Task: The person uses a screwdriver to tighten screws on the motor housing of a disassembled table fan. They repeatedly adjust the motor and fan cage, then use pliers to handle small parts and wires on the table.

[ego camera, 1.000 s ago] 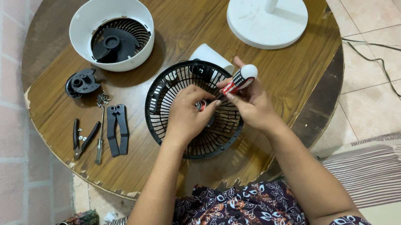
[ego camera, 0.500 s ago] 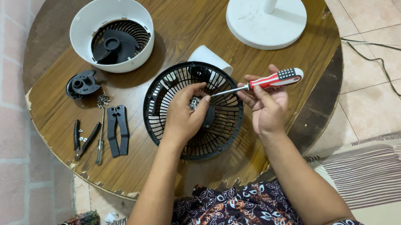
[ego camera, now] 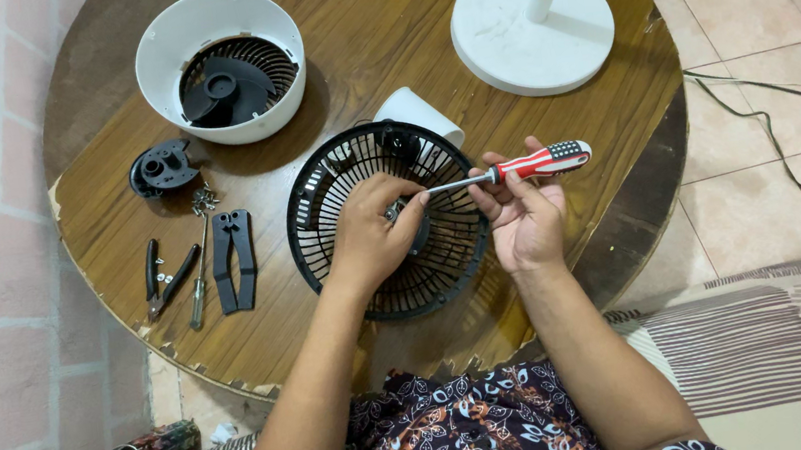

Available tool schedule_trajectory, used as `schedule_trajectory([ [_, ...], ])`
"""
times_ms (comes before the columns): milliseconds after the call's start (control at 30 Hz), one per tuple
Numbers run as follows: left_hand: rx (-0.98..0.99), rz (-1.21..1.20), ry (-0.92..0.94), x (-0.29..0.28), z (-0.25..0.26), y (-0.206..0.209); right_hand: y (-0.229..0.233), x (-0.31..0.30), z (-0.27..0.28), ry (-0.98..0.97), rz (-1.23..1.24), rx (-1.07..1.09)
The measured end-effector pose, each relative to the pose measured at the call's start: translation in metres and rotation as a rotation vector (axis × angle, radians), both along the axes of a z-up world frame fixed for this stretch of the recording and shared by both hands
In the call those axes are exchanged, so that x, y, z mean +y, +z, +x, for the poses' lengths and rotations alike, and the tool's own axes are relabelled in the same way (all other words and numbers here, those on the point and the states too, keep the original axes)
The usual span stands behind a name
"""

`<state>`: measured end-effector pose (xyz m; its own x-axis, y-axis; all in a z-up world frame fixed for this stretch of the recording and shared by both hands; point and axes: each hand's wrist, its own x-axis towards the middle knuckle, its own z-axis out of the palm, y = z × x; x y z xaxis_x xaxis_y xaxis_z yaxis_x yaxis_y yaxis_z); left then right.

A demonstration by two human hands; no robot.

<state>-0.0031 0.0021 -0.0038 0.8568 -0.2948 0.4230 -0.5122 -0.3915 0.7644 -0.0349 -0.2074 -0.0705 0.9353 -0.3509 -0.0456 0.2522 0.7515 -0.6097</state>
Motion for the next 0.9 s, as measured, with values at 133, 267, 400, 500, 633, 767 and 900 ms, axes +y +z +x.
schedule_trajectory([
  [133, -0.006, -0.003, 0.019, 0.0, 0.0, -0.003, -0.001, -0.006, 0.0, -0.039, 0.007, 0.0],
  [267, -0.006, -0.027, 0.057, 0.002, 0.003, -0.005, -0.001, -0.022, -0.002, -0.137, 0.026, 0.006],
  [400, -0.008, -0.061, 0.108, 0.001, 0.006, -0.007, -0.007, -0.04, 0.0, -0.236, 0.053, -0.01],
  [500, -0.019, -0.068, 0.116, -0.001, 0.008, -0.008, -0.018, -0.05, 0.002, -0.277, -0.071, -0.019],
  [633, -0.004, -0.054, 0.123, -0.005, 0.011, -0.007, -0.035, -0.058, 0.007, -0.213, -0.356, 0.067],
  [767, 0.001, -0.029, 0.117, -0.01, 0.018, -0.006, -0.046, -0.058, 0.009, -0.193, -1.056, 0.01],
  [900, -0.012, -0.009, 0.102, -0.015, 0.026, -0.006, -0.045, -0.061, 0.01, -0.145, -1.379, -0.137],
])
